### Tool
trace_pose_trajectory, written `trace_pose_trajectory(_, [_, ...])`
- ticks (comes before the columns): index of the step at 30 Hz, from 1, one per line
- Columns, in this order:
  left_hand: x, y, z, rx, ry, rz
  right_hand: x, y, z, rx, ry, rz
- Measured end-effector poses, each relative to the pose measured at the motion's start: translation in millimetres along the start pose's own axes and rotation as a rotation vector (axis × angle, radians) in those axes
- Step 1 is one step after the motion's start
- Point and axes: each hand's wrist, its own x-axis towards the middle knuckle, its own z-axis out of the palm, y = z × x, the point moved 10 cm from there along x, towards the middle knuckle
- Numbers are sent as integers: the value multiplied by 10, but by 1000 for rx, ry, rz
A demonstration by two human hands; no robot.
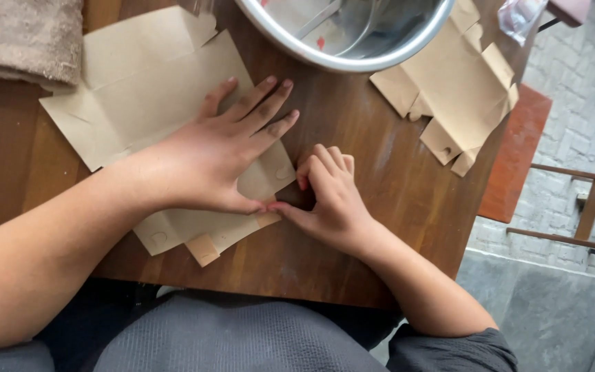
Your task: The person sits at a wooden table and assembles flat cardboard pieces into small boxes by hand. They fold the flaps and press the tabs into slots to form the box structure, repeating the process for multiple units.
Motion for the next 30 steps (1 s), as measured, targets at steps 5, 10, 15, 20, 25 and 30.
trace_pose_trajectory(5, [-16, -13, 21, 26, 15, 12, 32, -13, -22, 6, 55, 25])
trace_pose_trajectory(10, [-18, -16, 39, 21, -2, 35, 6, 15, -22, 25, -2, 35])
trace_pose_trajectory(15, [-17, -40, 68, 35, 8, 28, 28, 16, -10, 18, 27, 65])
trace_pose_trajectory(20, [-27, -37, 74, 54, 14, 26, 31, 39, 3, 21, 42, 88])
trace_pose_trajectory(25, [-6, -31, 40, 29, -7, 35, 33, 16, -39, 6, 37, 53])
trace_pose_trajectory(30, [-12, -36, 59, 5, -38, 26, 3, -17, -16, -1, -47, 4])
